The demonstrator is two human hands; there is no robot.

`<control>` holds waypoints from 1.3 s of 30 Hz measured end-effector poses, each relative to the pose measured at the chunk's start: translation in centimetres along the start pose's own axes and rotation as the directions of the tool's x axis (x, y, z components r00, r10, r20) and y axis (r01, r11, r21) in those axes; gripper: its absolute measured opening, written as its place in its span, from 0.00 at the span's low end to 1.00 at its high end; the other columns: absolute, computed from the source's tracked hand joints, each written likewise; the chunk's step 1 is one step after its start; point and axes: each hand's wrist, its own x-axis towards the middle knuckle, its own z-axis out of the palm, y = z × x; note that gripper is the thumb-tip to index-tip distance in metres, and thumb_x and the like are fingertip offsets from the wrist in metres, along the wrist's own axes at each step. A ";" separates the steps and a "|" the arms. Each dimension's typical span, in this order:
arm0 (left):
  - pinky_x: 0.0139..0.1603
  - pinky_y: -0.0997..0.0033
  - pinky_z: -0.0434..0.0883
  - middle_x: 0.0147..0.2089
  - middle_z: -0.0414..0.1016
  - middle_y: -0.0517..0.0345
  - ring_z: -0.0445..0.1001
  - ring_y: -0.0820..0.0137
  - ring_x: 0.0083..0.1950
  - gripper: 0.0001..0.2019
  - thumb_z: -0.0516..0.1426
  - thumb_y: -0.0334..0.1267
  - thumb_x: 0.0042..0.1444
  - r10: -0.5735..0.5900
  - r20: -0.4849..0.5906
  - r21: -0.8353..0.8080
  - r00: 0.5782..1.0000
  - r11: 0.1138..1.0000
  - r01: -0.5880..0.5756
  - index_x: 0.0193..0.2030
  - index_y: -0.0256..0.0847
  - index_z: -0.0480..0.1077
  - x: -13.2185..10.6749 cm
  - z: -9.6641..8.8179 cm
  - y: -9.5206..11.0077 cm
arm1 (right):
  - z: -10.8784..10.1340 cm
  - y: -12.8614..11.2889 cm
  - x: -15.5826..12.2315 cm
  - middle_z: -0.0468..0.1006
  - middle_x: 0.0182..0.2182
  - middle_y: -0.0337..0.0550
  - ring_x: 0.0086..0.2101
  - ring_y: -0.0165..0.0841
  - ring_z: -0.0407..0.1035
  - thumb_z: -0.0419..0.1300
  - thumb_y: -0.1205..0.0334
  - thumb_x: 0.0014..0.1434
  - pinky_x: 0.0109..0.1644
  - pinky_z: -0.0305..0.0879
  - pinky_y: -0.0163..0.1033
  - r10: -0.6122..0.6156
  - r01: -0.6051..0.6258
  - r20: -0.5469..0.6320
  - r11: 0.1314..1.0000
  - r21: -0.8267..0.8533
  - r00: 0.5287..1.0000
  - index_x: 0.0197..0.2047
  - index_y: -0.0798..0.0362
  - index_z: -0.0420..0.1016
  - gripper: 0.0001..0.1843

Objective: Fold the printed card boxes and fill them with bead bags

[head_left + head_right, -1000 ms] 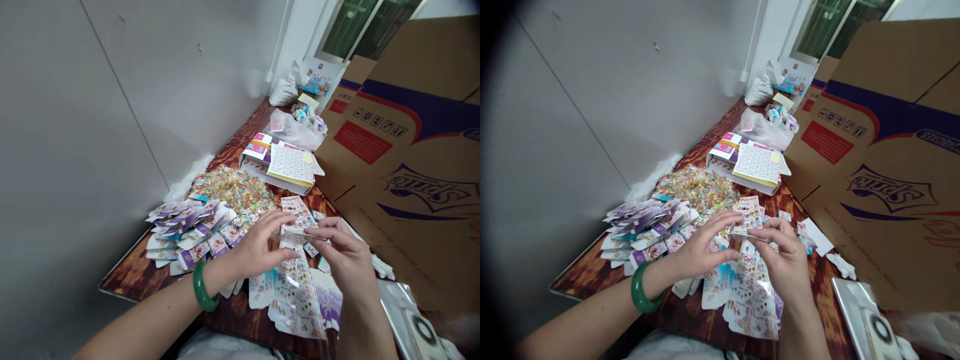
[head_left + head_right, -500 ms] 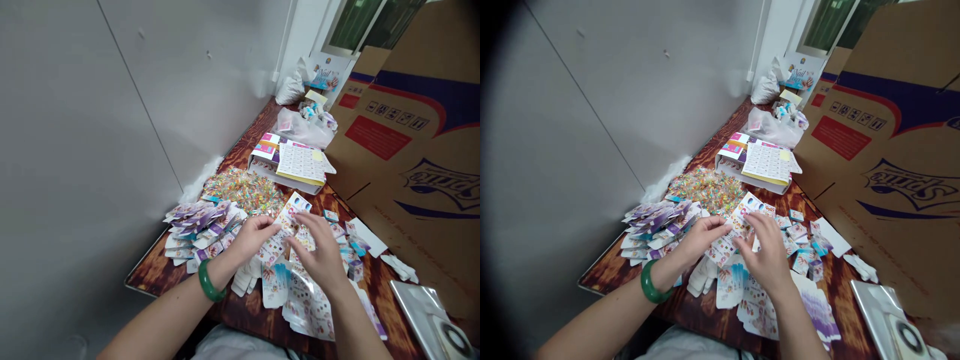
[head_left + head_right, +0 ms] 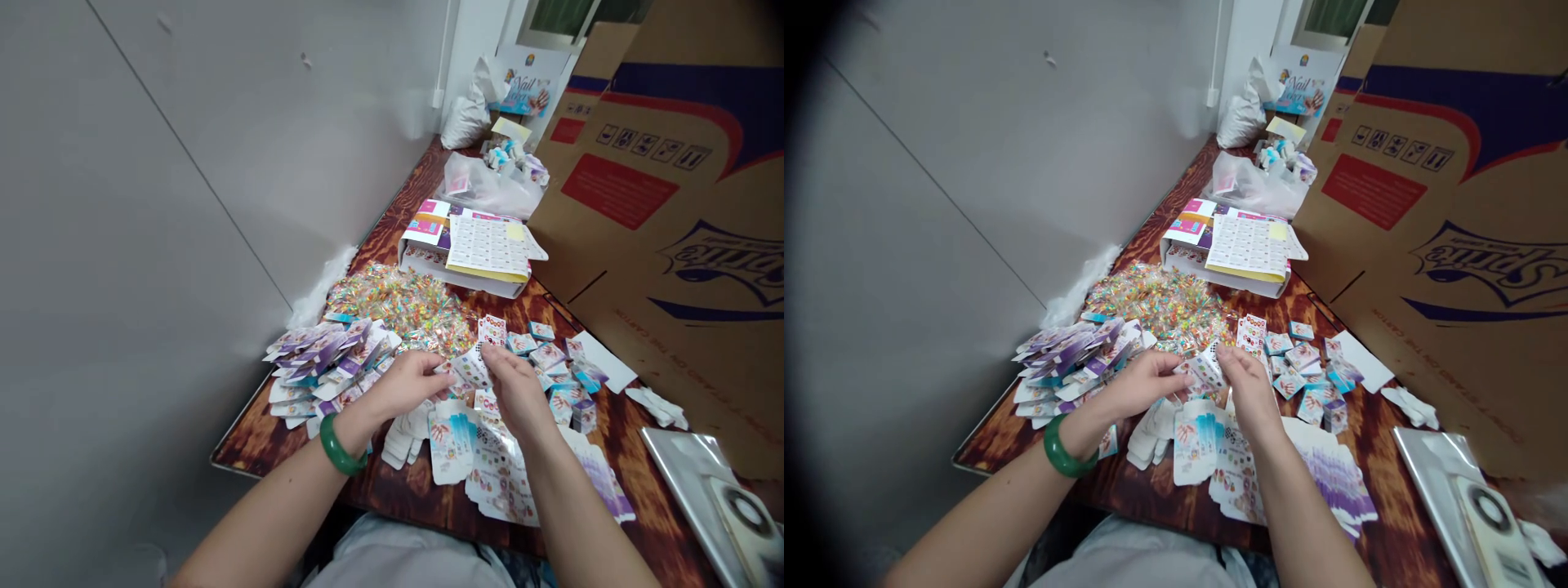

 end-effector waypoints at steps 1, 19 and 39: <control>0.27 0.75 0.68 0.21 0.71 0.60 0.71 0.72 0.24 0.10 0.58 0.42 0.47 -0.046 -0.016 -0.067 0.999 0.997 0.045 0.27 0.36 0.70 0.1 0.4 0.0 | 0.2 0.3 0.0 0.69 0.21 0.37 0.23 0.28 0.61 0.61 0.48 0.50 0.28 0.58 0.34 0.059 -0.061 0.039 0.997 0.040 0.998 0.24 0.54 0.70 0.17; 0.44 0.62 0.68 0.38 0.74 0.50 0.72 0.63 0.41 0.12 0.49 0.39 0.56 0.174 -0.239 0.704 0.955 0.709 0.047 0.37 0.38 0.72 3.7 -0.1 -1.2 | -4.5 4.4 -1.3 0.65 0.15 0.31 0.16 0.21 0.58 0.71 0.55 0.38 0.17 0.53 0.26 0.232 -0.189 -0.202 0.959 0.213 0.951 0.25 0.55 0.69 0.17; 0.30 0.75 0.69 0.28 0.75 0.56 0.72 0.74 0.27 0.09 0.56 0.37 0.53 0.003 -0.196 0.200 0.981 0.979 0.037 0.38 0.34 0.71 3.2 -0.7 -1.0 | -3.7 4.2 0.1 0.63 0.12 0.30 0.14 0.24 0.53 0.65 0.53 0.42 0.18 0.45 0.31 0.074 -0.070 -0.230 0.997 0.026 0.970 0.37 0.56 0.72 0.20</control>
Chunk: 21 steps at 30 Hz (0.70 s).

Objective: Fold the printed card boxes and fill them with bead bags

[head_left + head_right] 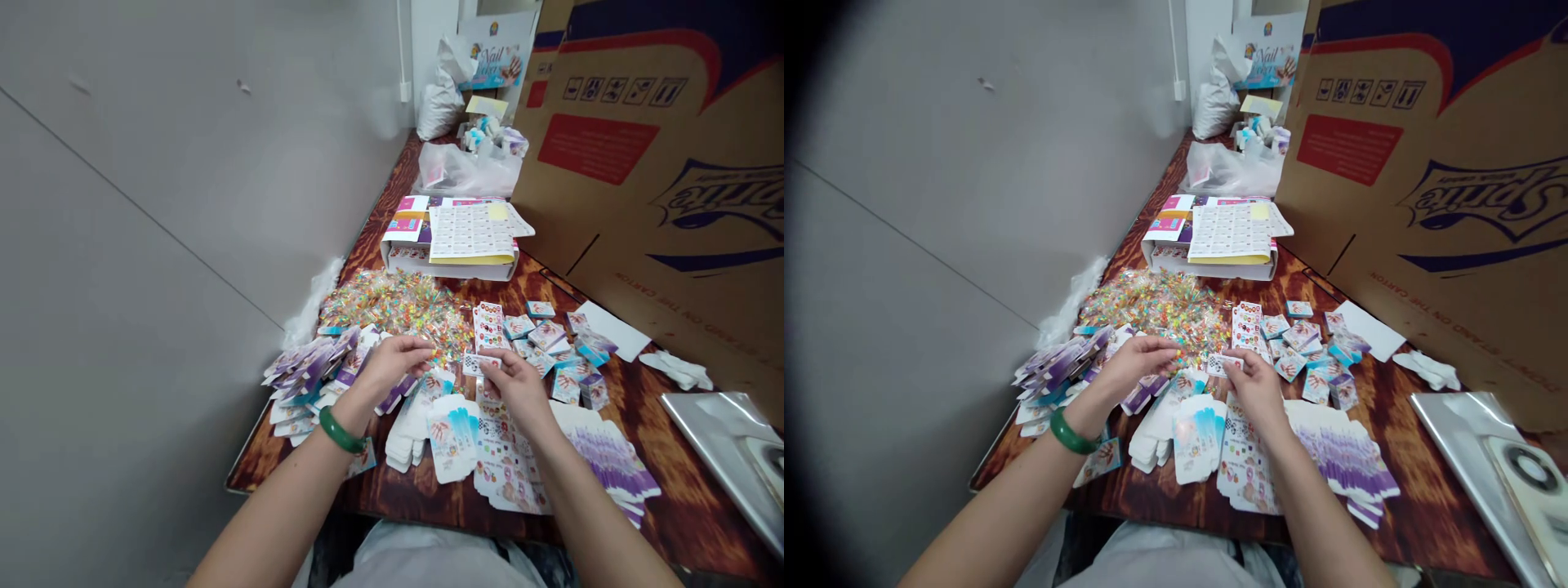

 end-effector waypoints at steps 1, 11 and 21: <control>0.30 0.75 0.69 0.27 0.74 0.57 0.72 0.75 0.26 0.09 0.58 0.36 0.50 -0.031 0.058 -0.140 0.998 0.989 0.039 0.37 0.34 0.71 -0.5 0.2 0.4 | 0.7 0.0 0.1 0.63 0.12 0.30 0.13 0.24 0.53 0.64 0.54 0.42 0.18 0.46 0.31 0.005 -0.005 0.016 1.000 -0.002 1.000 0.37 0.56 0.72 0.19; 0.23 0.77 0.63 0.19 0.65 0.65 0.66 0.76 0.20 0.06 0.59 0.36 0.47 0.027 -0.043 -0.123 0.999 0.992 -0.032 0.29 0.37 0.68 -1.8 1.3 0.6 | 4.1 -1.2 -0.7 0.68 0.14 0.33 0.16 0.26 0.59 0.62 0.59 0.42 0.20 0.54 0.33 0.013 -0.004 0.256 0.999 -0.033 0.967 0.36 0.55 0.74 0.16; 0.54 0.51 0.57 0.48 0.69 0.46 0.62 0.53 0.54 0.19 0.52 0.26 0.48 0.219 0.372 0.866 0.902 0.267 -0.423 0.49 0.39 0.65 -4.4 -3.5 -3.4 | 2.0 -1.3 0.1 0.66 0.15 0.32 0.15 0.23 0.56 0.66 0.54 0.42 0.18 0.50 0.31 -0.016 0.020 0.056 0.998 -0.066 0.998 0.35 0.55 0.74 0.18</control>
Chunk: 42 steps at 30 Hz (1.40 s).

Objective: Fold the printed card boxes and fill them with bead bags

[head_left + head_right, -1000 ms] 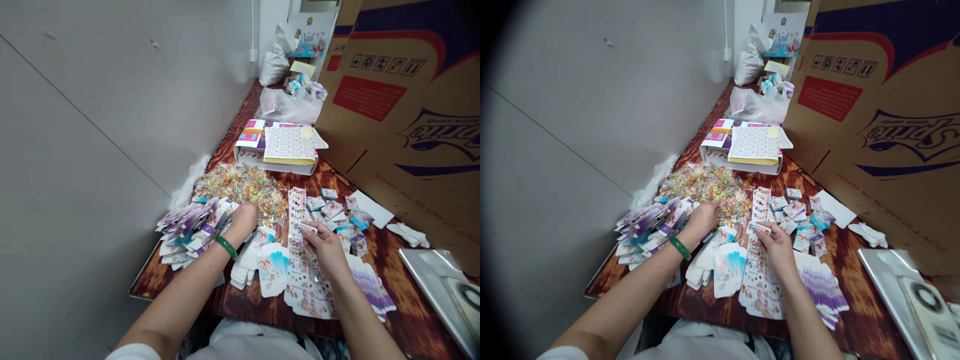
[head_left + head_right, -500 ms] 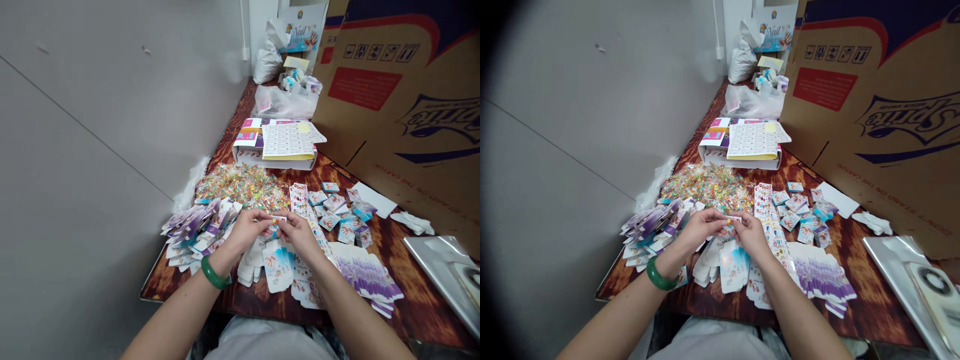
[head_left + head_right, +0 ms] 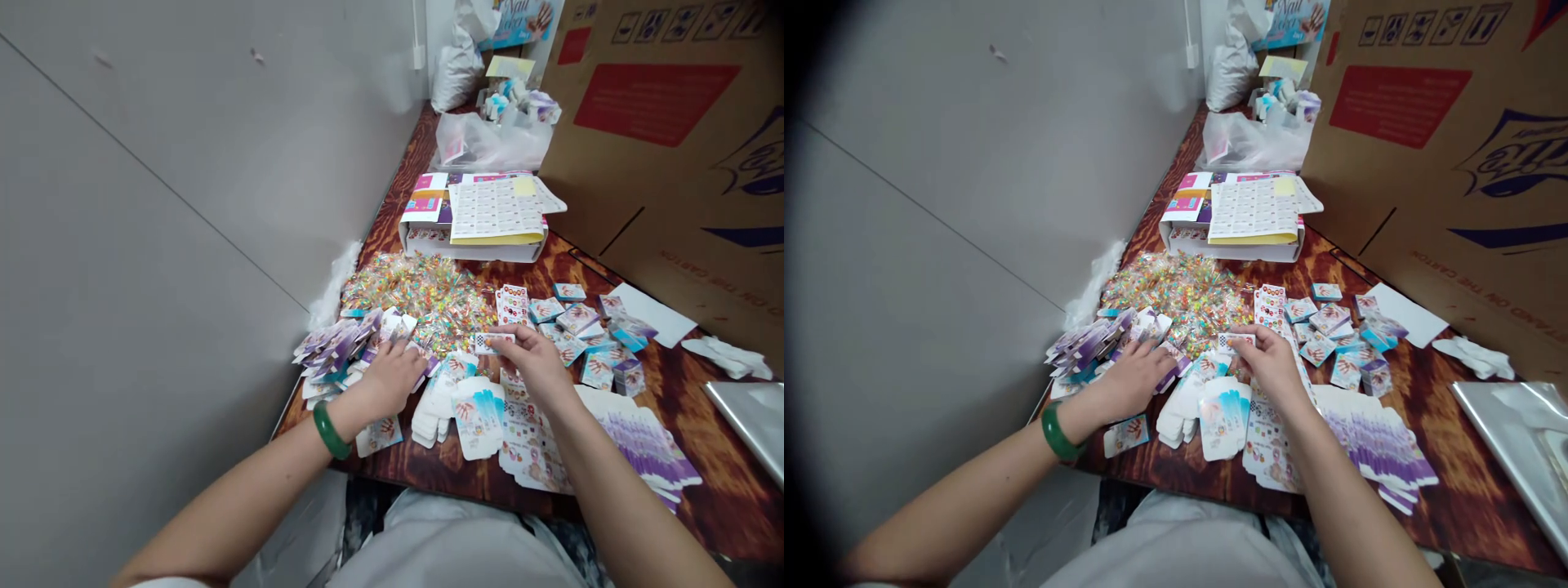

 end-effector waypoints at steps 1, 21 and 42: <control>0.55 0.51 0.55 0.48 0.69 0.46 0.61 0.53 0.56 0.18 0.51 0.26 0.50 0.012 0.000 0.069 1.000 0.998 -0.012 0.49 0.38 0.65 -0.5 0.7 0.1 | -0.2 0.1 -0.1 0.66 0.16 0.33 0.16 0.24 0.57 0.66 0.54 0.42 0.18 0.50 0.31 0.002 -0.002 -0.006 1.000 0.002 1.000 0.35 0.55 0.74 0.18; 0.42 0.66 0.70 0.49 0.67 0.52 0.68 0.65 0.47 0.22 0.49 0.50 0.58 -0.409 -0.018 -0.977 0.912 0.203 0.072 0.57 0.43 0.59 -1.2 -2.4 0.0 | 1.1 -1.0 -1.6 0.67 0.18 0.33 0.18 0.26 0.62 0.66 0.53 0.45 0.20 0.55 0.31 -0.045 0.037 0.084 0.994 0.101 0.995 0.38 0.53 0.70 0.19; 0.22 0.74 0.61 0.21 0.69 0.61 0.67 0.72 0.23 0.23 0.54 0.59 0.49 -0.548 0.176 -0.969 0.818 -0.244 0.045 0.30 0.36 0.69 0.9 -1.0 4.6 | 2.3 -3.3 -0.6 0.65 0.16 0.30 0.17 0.23 0.56 0.67 0.57 0.39 0.20 0.50 0.30 -0.005 0.089 0.329 0.967 -0.240 0.944 0.30 0.54 0.68 0.16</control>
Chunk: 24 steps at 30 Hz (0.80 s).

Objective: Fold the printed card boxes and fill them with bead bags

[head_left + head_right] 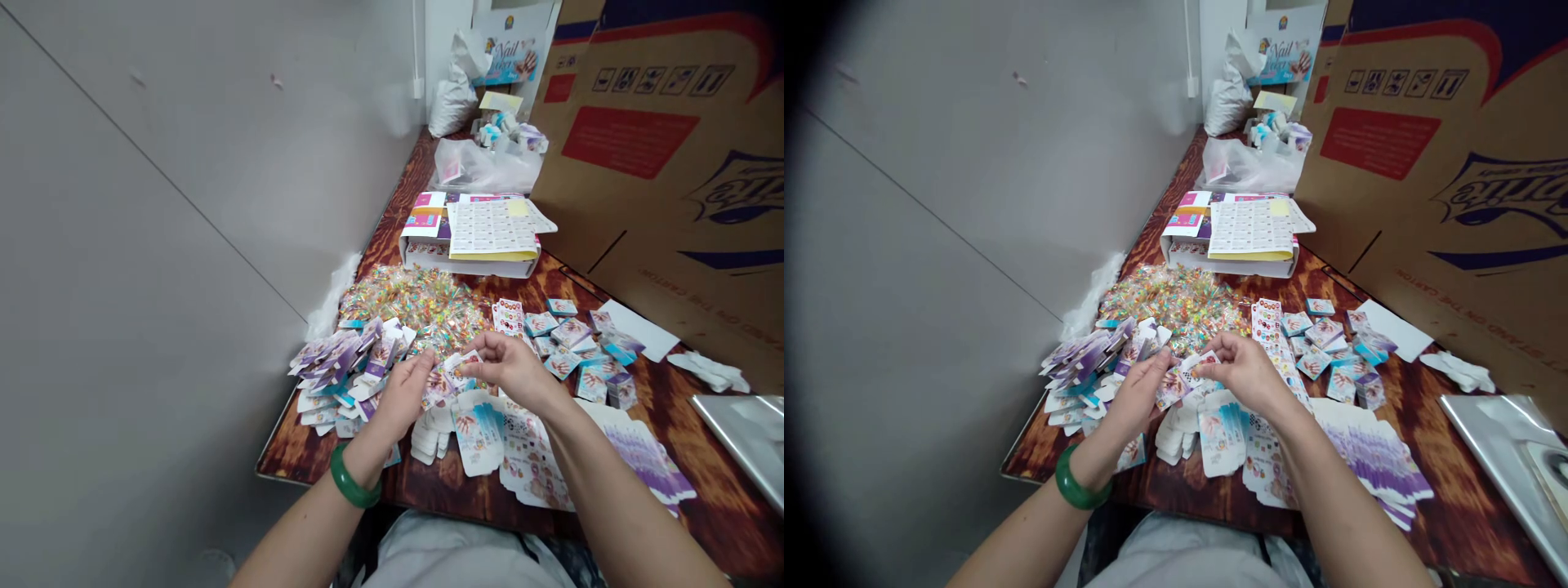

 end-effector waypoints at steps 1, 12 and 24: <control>0.19 0.75 0.59 0.20 0.68 0.62 0.66 0.73 0.21 0.23 0.54 0.59 0.49 -0.036 0.009 -0.041 0.999 0.998 0.037 0.29 0.37 0.68 0.0 0.1 0.0 | 0.0 -0.1 0.0 0.64 0.16 0.30 0.16 0.23 0.55 0.68 0.56 0.39 0.20 0.50 0.30 0.007 -0.007 -0.006 1.000 0.015 1.000 0.29 0.54 0.68 0.16; 0.19 0.75 0.60 0.20 0.67 0.61 0.64 0.74 0.20 0.24 0.54 0.60 0.48 -0.061 -0.054 -0.076 0.997 0.995 0.056 0.26 0.37 0.67 0.1 0.0 -0.5 | -0.3 -1.1 -0.7 0.68 0.20 0.34 0.20 0.25 0.58 0.64 0.59 0.45 0.22 0.53 0.32 -0.129 0.125 -0.044 0.989 -0.076 0.991 0.30 0.54 0.72 0.10; 0.24 0.74 0.61 0.19 0.64 0.62 0.61 0.74 0.22 0.24 0.52 0.59 0.50 0.061 -0.021 0.056 0.998 0.997 -0.059 0.24 0.37 0.67 0.3 0.1 -0.8 | 1.3 -0.1 0.0 0.64 0.18 0.31 0.20 0.25 0.56 0.64 0.57 0.44 0.23 0.52 0.31 -0.120 0.114 -0.090 0.991 -0.068 0.989 0.31 0.53 0.68 0.12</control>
